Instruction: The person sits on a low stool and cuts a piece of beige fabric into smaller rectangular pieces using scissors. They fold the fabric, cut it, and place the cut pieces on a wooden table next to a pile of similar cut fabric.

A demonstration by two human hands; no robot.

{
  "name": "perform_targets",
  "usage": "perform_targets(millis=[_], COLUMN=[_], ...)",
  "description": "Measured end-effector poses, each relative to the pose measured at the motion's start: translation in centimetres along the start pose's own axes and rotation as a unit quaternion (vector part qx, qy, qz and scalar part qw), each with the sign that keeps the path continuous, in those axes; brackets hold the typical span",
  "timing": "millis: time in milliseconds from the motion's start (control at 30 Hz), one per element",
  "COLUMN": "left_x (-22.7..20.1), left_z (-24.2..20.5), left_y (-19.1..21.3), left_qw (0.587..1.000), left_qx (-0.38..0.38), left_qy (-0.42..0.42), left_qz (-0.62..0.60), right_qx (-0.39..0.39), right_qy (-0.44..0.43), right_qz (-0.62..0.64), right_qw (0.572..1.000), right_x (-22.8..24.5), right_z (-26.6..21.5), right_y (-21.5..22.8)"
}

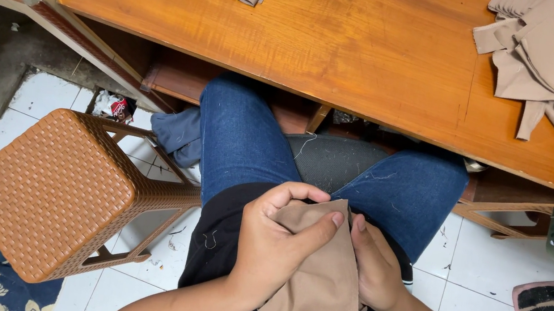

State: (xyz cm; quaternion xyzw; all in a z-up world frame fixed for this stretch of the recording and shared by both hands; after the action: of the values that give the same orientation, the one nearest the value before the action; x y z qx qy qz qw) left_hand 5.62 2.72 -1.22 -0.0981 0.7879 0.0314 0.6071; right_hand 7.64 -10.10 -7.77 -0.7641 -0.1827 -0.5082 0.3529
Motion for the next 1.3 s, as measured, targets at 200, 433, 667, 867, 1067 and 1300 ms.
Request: perform_targets(millis=[200,433,667,867,1067,1300], left_x=[0.1,0.1,0.3,0.2,0.2,0.6], left_z=[0.0,0.0,0.1,0.0,0.0,0.1], left_y=[0.0,0.0,0.1,0.1,0.0,0.0], left_qw=[1.0,1.0,1.0,1.0,1.0,1.0], left_qx=[0.002,0.004,0.002,0.001,0.002,0.0], left_qy=[0.004,-0.007,-0.009,-0.013,-0.015,-0.007], left_qz=[-0.006,-0.011,0.001,-0.01,-0.011,-0.011], right_qx=[0.002,-0.003,-0.015,-0.03,-0.031,0.006], right_qy=[0.004,-0.006,-0.031,-0.032,-0.023,0.01], right_qz=[0.0,0.004,-0.033,-0.056,-0.086,-0.008], right_qw=[1.0,1.0,0.999,0.997,0.996,1.0], right_x=[0.0,-0.1,0.1,-0.2,-0.2,-0.2], right_z=[0.1,0.2,0.2,0.0,0.0,0.2], right_y=[0.0,0.0,-0.1,0.3,0.4,-0.1])
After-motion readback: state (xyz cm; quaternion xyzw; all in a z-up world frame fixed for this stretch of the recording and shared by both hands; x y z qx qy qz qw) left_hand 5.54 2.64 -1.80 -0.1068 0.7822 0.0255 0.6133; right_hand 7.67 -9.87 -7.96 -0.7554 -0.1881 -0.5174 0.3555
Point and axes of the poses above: each hand's wrist, its own z-axis towards the middle knuckle, its own y-axis out of the back of the hand, x = y × z, the point moved 6 cm from there along z, towards the middle knuckle, and after that the axes turned 12 degrees about x, right-handed, at the moved point
